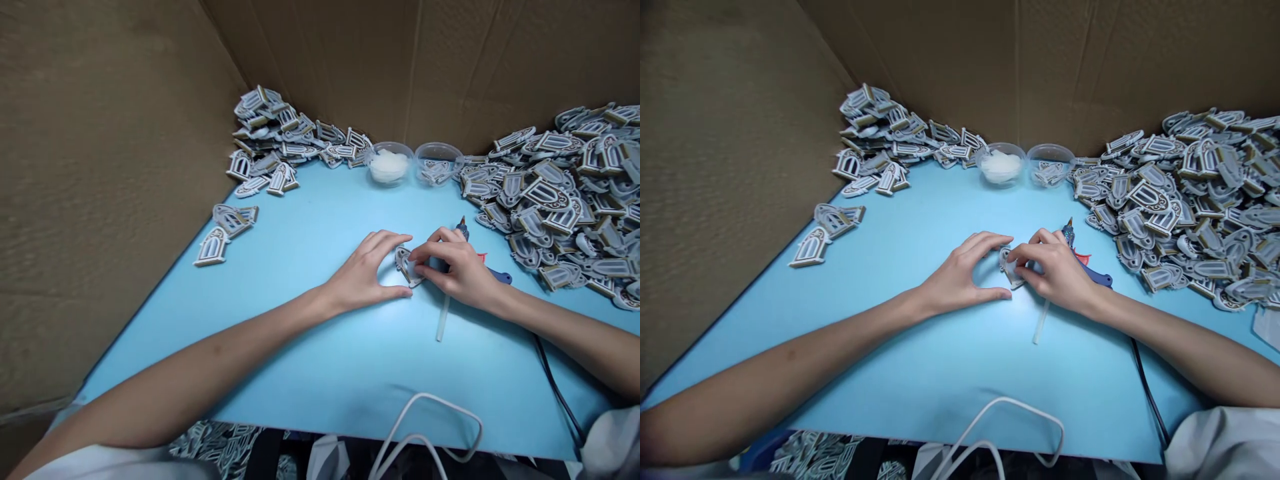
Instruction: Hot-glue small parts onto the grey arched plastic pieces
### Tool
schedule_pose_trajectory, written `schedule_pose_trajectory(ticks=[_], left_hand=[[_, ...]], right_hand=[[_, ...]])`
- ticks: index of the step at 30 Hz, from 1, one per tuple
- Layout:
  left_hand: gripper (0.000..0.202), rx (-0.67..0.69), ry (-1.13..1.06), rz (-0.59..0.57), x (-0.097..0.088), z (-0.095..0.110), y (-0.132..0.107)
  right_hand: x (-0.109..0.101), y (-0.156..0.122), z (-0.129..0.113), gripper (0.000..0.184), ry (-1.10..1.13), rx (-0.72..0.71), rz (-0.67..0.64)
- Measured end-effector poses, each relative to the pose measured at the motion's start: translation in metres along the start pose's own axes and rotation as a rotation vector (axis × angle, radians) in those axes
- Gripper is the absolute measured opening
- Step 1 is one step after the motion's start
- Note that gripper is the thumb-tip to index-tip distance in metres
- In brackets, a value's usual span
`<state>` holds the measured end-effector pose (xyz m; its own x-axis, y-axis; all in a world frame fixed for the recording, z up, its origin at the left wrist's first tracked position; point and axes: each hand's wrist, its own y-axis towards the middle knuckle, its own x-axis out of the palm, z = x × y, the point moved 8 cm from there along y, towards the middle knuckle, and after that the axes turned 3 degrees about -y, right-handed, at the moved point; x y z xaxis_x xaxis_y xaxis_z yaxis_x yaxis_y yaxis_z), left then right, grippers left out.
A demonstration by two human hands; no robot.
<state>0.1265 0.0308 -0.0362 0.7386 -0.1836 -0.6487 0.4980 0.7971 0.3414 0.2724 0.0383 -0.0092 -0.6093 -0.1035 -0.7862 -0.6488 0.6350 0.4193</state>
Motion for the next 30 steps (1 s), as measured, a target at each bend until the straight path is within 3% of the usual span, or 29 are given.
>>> schedule_pose_trajectory(ticks=[15,27,30], left_hand=[[0.064,0.083,0.103,-0.041,0.0056,0.0063,-0.001],[0.052,0.066,0.097,-0.01,0.0051,0.0031,-0.0011],[0.047,0.066,0.081,-0.004,0.0046,0.0048,0.0001]], right_hand=[[0.0031,0.0033,-0.0007,0.017,-0.039,0.029,-0.057],[0.009,0.0,-0.0028,0.007,-0.2,0.02,-0.065],[0.0014,0.0044,-0.0079,0.007,-0.262,0.034,-0.087]])
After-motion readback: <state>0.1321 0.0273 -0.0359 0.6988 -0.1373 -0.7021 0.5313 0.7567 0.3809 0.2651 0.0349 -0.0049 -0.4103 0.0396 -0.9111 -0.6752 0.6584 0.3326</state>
